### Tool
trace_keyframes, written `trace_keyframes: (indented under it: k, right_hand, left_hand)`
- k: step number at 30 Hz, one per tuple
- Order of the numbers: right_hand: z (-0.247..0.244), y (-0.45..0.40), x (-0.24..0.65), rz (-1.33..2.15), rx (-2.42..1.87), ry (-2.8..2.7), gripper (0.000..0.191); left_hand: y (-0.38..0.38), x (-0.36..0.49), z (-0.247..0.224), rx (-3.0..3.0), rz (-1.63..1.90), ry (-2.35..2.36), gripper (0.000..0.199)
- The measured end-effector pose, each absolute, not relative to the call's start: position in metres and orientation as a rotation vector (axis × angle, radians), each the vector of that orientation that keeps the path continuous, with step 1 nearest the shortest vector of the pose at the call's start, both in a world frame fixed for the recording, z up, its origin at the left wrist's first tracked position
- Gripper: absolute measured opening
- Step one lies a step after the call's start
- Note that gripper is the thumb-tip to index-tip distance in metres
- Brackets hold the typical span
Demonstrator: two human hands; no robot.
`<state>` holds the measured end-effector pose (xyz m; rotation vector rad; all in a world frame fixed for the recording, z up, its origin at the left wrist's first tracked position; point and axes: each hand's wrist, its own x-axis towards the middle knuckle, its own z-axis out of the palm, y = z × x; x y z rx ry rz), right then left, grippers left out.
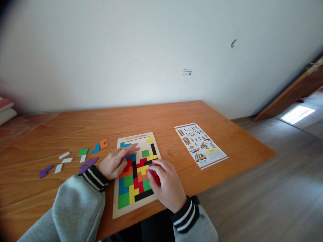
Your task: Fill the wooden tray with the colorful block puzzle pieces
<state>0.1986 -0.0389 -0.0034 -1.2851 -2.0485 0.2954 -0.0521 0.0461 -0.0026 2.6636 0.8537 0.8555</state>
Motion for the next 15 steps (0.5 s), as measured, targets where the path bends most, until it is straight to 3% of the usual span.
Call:
trace_keyframes:
  k: [15]
  right_hand:
    - [-0.0016, -0.0387, 0.1981, 0.312, -1.285, -2.053, 0.017]
  left_hand:
    - [0.046, -0.0542, -0.002, 2.8, 0.834, 0.818, 0.073]
